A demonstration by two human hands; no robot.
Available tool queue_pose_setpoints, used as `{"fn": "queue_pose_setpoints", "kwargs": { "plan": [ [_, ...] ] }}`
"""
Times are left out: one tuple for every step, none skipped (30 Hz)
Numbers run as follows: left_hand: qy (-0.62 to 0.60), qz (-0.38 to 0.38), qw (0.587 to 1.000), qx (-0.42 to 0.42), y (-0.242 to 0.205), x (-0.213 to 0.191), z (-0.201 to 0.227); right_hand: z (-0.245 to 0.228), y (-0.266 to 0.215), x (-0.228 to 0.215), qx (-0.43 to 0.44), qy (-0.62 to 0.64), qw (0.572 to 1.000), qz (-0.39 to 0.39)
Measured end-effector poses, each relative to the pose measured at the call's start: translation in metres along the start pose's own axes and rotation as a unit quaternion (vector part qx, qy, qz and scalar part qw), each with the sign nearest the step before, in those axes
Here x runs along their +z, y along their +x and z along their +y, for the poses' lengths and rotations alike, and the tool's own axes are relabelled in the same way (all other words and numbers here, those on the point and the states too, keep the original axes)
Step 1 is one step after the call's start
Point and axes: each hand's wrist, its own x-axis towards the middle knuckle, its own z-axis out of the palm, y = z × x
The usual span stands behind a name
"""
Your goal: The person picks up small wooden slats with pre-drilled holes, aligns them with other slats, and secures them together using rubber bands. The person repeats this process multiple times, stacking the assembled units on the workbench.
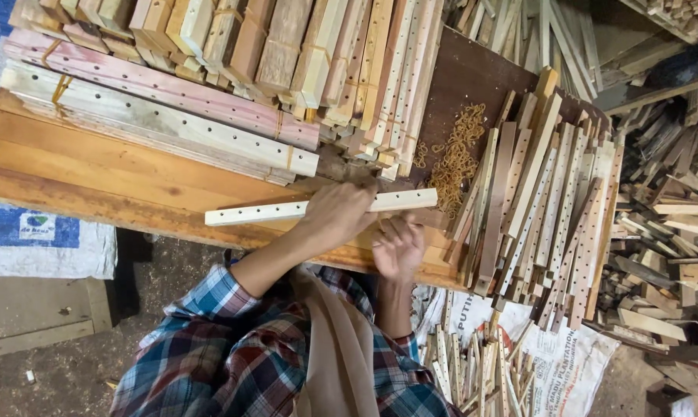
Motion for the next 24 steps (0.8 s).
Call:
{"fn": "queue_pose_setpoints", "kwargs": {
  "plan": [
    [-0.003,0.016,1.000,0.009,-0.003,-0.005,0.001,-0.004,0.002,0.009,-0.029,-0.033,0.999,0.012],
    [-0.006,0.032,0.999,0.018,-0.005,-0.011,0.003,-0.008,0.003,0.017,-0.059,-0.067,0.996,0.025],
    [-0.006,0.035,0.999,0.016,-0.008,-0.013,0.001,-0.017,0.001,0.026,-0.055,-0.067,0.996,0.024],
    [0.001,0.029,0.999,0.032,-0.010,-0.016,-0.001,-0.026,-0.002,0.035,-0.126,-0.231,0.964,0.040],
    [0.008,0.022,0.998,0.050,-0.012,-0.019,-0.002,-0.035,-0.004,0.044,-0.195,-0.388,0.899,0.055],
    [0.009,0.023,0.998,0.049,-0.014,-0.016,-0.003,-0.043,0.004,0.052,-0.194,-0.387,0.900,0.053],
    [-0.015,0.011,0.998,0.054,-0.017,-0.011,-0.002,-0.052,0.007,0.059,-0.217,-0.513,0.831,0.023],
    [-0.039,-0.001,0.998,0.058,-0.020,-0.005,-0.001,-0.061,0.010,0.067,-0.234,-0.627,0.743,-0.009],
    [-0.040,-0.002,0.997,0.060,-0.020,-0.001,-0.001,-0.056,0.014,0.082,-0.235,-0.628,0.742,-0.007],
    [-0.021,-0.002,0.997,0.070,-0.021,0.004,-0.002,-0.051,0.018,0.098,-0.184,-0.700,0.689,-0.038],
    [-0.001,0.002,0.997,0.078,-0.023,0.007,-0.003,-0.045,0.025,0.114,-0.129,-0.764,0.628,-0.070],
    [-0.001,0.003,0.997,0.078,-0.023,0.004,-0.003,-0.038,0.021,0.123,-0.128,-0.764,0.628,-0.071],
    [0.008,0.007,0.998,0.070,-0.023,0.001,-0.004,-0.031,0.019,0.132,-0.055,-0.743,0.665,-0.046],
    [0.017,0.011,0.998,0.062,-0.023,-0.003,-0.005,-0.024,0.017,0.142,0.019,-0.716,0.697,-0.020],
    [0.017,0.019,0.998,0.059,-0.024,-0.008,-0.006,-0.015,0.004,0.146,0.020,-0.718,0.695,-0.027],
    [0.014,0.040,0.997,0.063,-0.026,-0.013,-0.006,-0.007,-0.010,0.149,0.050,-0.742,0.669,-0.008],
    [0.008,0.058,0.996,0.067,-0.029,-0.016,-0.006,0.002,-0.027,0.151,0.081,-0.763,0.641,0.015],
    [0.006,0.062,0.996,0.063,-0.029,-0.024,-0.004,0.000,-0.031,0.133,0.083,-0.765,0.639,0.011],
    [-0.008,0.072,0.996,0.053,-0.030,-0.030,-0.002,-0.003,-0.036,0.115,0.071,-0.682,0.728,0.002],
    [-0.023,0.083,0.995,0.042,-0.030,-0.035,0.000,-0.007,-0.042,0.096,0.058,-0.589,0.806,-0.005],
    [-0.023,0.081,0.996,0.042,-0.031,-0.032,0.001,-0.004,-0.043,0.078,0.059,-0.588,0.807,-0.004],
    [-0.015,0.086,0.994,0.060,-0.031,-0.028,0.002,-0.002,-0.044,0.060,0.033,-0.429,0.903,-0.013],
    [-0.010,0.084,0.993,0.080,-0.034,-0.021,0.004,0.001,-0.052,0.042,0.003,-0.254,0.967,-0.015],
    [-0.012,0.076,0.994,0.081,-0.035,-0.014,0.004,-0.006,-0.048,0.027,0.000,-0.252,0.968,-0.007]
  ]
}}
